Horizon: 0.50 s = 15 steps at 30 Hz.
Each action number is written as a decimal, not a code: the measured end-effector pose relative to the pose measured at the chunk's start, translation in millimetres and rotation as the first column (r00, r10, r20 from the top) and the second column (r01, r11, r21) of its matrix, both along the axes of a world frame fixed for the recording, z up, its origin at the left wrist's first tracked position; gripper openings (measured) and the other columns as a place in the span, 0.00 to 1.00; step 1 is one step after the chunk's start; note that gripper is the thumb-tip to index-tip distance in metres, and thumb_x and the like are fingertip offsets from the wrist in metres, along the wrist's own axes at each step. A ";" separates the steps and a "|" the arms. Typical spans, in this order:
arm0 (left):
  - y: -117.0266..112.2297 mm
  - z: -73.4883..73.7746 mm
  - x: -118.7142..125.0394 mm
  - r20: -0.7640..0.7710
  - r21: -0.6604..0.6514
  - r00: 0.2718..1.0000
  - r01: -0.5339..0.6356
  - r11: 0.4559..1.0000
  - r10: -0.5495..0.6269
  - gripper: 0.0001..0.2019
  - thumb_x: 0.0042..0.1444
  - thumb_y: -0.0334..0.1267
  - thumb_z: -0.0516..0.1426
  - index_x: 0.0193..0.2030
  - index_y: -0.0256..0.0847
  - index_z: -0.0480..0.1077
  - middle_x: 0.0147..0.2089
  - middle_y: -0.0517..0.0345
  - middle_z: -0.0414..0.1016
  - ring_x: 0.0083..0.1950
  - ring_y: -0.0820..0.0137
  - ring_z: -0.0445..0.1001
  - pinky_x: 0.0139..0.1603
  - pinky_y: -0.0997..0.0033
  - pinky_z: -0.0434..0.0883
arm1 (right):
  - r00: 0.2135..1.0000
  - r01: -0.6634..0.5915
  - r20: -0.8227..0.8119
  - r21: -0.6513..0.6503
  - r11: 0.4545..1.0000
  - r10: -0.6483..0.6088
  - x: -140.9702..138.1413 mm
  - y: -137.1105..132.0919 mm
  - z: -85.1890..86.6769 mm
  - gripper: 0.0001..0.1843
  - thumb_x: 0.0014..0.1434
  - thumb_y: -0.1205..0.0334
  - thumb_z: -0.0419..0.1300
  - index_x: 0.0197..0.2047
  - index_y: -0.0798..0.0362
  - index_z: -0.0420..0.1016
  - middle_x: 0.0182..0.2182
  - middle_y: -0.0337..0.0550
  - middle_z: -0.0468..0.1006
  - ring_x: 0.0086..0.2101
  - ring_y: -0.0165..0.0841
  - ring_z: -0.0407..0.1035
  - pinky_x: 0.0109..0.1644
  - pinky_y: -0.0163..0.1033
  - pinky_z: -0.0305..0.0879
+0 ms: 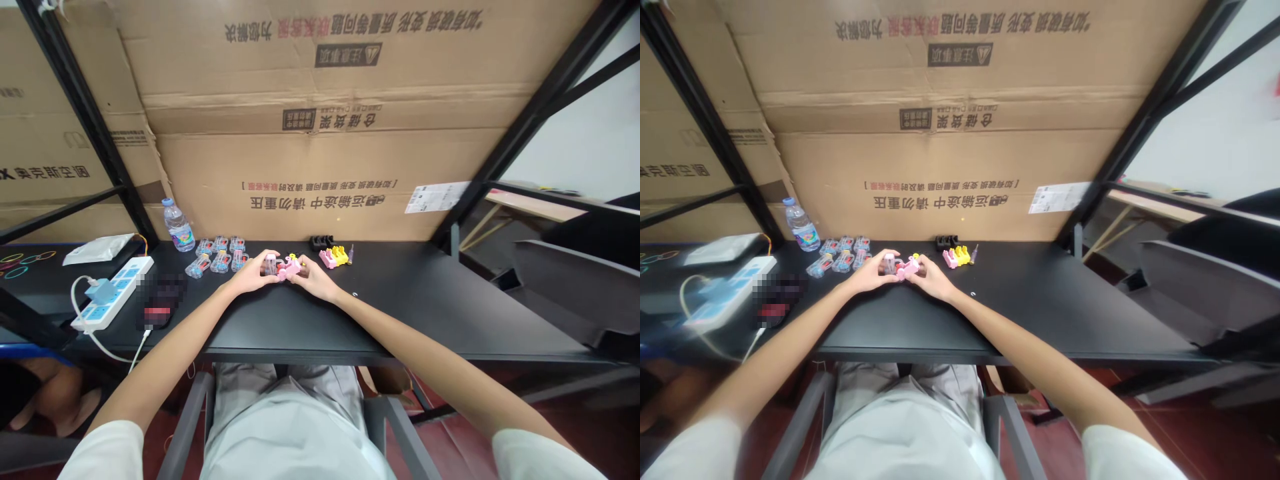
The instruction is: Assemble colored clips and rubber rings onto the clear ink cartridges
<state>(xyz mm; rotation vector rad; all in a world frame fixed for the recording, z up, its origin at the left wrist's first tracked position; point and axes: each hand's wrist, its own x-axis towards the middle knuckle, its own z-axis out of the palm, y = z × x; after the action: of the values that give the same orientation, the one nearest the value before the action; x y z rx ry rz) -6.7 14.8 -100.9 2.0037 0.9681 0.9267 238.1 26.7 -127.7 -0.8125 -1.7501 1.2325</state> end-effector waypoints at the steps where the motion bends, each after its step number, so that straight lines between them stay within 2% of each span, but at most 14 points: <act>1: 0.2 -0.2 0.0 0.005 -0.006 1.000 0.004 1.000 -0.004 0.33 0.56 0.39 0.70 0.66 0.45 0.65 0.53 0.50 0.82 0.50 0.59 0.84 0.56 0.56 0.78 | 1.000 0.000 -0.003 -0.001 1.000 0.000 -0.1 0.2 -0.6 0.29 0.54 0.40 0.74 0.43 0.47 0.65 0.46 0.46 0.83 0.50 0.44 0.81 0.55 0.51 0.78; 8: -0.1 -0.5 0.2 0.013 -0.029 1.000 0.012 0.999 -0.012 0.33 0.56 0.38 0.70 0.66 0.46 0.64 0.53 0.50 0.82 0.52 0.59 0.84 0.58 0.54 0.77 | 1.000 0.016 0.007 -0.011 1.000 -0.016 -0.4 1.1 -2.4 0.26 0.55 0.43 0.74 0.43 0.47 0.66 0.46 0.46 0.84 0.49 0.44 0.81 0.53 0.48 0.79; 15: -2.3 1.3 -1.0 -0.055 0.045 0.998 -0.017 0.999 0.020 0.34 0.56 0.41 0.70 0.68 0.47 0.64 0.55 0.50 0.81 0.50 0.59 0.84 0.57 0.55 0.77 | 1.000 0.024 0.019 -0.008 1.000 -0.024 -1.5 -2.4 0.1 0.25 0.58 0.44 0.73 0.44 0.48 0.66 0.44 0.46 0.84 0.45 0.42 0.82 0.50 0.48 0.79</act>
<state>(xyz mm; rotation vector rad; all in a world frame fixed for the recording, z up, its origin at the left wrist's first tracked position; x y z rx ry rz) -7.7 12.5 -99.6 2.0709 1.0059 0.9145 236.6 24.3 -127.6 -0.8502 -1.7467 1.2207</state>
